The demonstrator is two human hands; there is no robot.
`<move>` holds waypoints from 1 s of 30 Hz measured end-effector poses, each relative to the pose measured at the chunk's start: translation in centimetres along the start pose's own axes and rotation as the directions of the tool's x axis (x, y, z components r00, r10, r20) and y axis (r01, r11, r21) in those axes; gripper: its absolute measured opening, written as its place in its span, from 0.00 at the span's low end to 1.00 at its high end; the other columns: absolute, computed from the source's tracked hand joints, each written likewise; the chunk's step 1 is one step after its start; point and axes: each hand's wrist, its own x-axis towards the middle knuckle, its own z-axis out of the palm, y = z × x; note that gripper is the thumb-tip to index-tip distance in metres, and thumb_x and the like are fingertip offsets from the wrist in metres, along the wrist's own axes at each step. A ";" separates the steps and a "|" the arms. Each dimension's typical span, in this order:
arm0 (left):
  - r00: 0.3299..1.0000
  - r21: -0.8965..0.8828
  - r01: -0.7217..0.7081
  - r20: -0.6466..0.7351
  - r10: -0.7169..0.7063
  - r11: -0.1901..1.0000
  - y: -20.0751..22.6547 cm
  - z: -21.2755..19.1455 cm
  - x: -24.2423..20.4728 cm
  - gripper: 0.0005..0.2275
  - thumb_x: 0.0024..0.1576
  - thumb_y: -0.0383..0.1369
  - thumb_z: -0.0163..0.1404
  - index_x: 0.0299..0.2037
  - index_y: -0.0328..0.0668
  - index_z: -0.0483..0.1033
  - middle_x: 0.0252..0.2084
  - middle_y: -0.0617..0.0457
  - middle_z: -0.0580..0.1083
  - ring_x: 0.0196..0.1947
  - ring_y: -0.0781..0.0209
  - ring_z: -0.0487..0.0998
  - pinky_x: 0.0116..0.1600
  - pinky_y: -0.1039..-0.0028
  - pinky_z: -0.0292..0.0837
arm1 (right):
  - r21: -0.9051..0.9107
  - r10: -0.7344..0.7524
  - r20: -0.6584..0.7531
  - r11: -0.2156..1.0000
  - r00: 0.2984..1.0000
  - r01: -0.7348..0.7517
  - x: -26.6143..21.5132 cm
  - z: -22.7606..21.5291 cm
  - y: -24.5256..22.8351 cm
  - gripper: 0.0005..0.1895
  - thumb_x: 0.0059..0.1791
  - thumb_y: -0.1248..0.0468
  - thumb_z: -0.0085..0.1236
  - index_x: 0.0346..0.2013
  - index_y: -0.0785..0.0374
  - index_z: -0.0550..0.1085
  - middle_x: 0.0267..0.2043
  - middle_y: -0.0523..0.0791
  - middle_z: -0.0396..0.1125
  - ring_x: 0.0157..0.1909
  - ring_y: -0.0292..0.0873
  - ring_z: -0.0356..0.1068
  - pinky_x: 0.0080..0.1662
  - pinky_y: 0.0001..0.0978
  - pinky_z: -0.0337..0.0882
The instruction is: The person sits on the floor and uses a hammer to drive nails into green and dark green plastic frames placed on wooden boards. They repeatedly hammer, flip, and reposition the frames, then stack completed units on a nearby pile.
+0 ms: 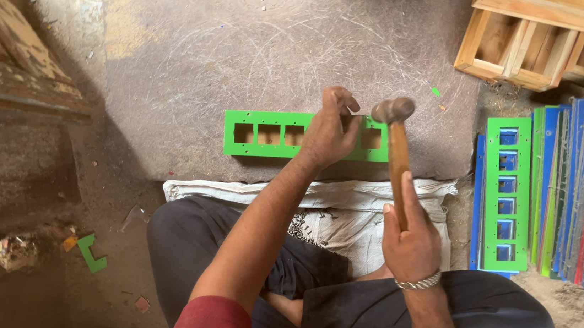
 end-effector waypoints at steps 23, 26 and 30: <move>0.998 0.042 -0.036 -0.044 0.038 0.998 -1.3 0.5 -0.4 0.11 0.62 0.22 0.43 0.51 0.35 0.55 0.40 0.40 0.71 0.38 0.34 0.76 0.43 0.50 0.71 | -0.062 -0.344 -0.357 0.936 0.868 0.346 0.4 3.6 0.6 0.30 0.59 0.70 0.55 0.72 0.73 0.56 0.57 0.62 0.69 0.55 0.59 0.76 0.51 0.41 0.80; 0.999 0.031 -0.022 -0.033 0.023 0.999 -1.4 0.7 -0.6 0.10 0.64 0.21 0.42 0.52 0.35 0.55 0.39 0.39 0.70 0.39 0.33 0.76 0.44 0.50 0.71 | -0.068 -0.032 -0.097 0.997 0.995 0.025 0.2 4.5 0.2 0.32 0.54 0.69 0.56 0.73 0.71 0.60 0.49 0.61 0.72 0.48 0.61 0.76 0.45 0.46 0.77; 0.967 0.059 -0.223 -0.116 0.229 0.973 -1.4 0.9 0.3 0.21 0.59 0.20 0.42 0.59 0.24 0.46 0.41 0.37 0.69 0.38 0.30 0.73 0.42 0.48 0.68 | -0.110 -0.205 -0.167 0.976 0.964 0.188 0.6 3.6 0.1 0.33 0.52 0.68 0.56 0.73 0.71 0.61 0.57 0.64 0.71 0.52 0.64 0.75 0.47 0.47 0.78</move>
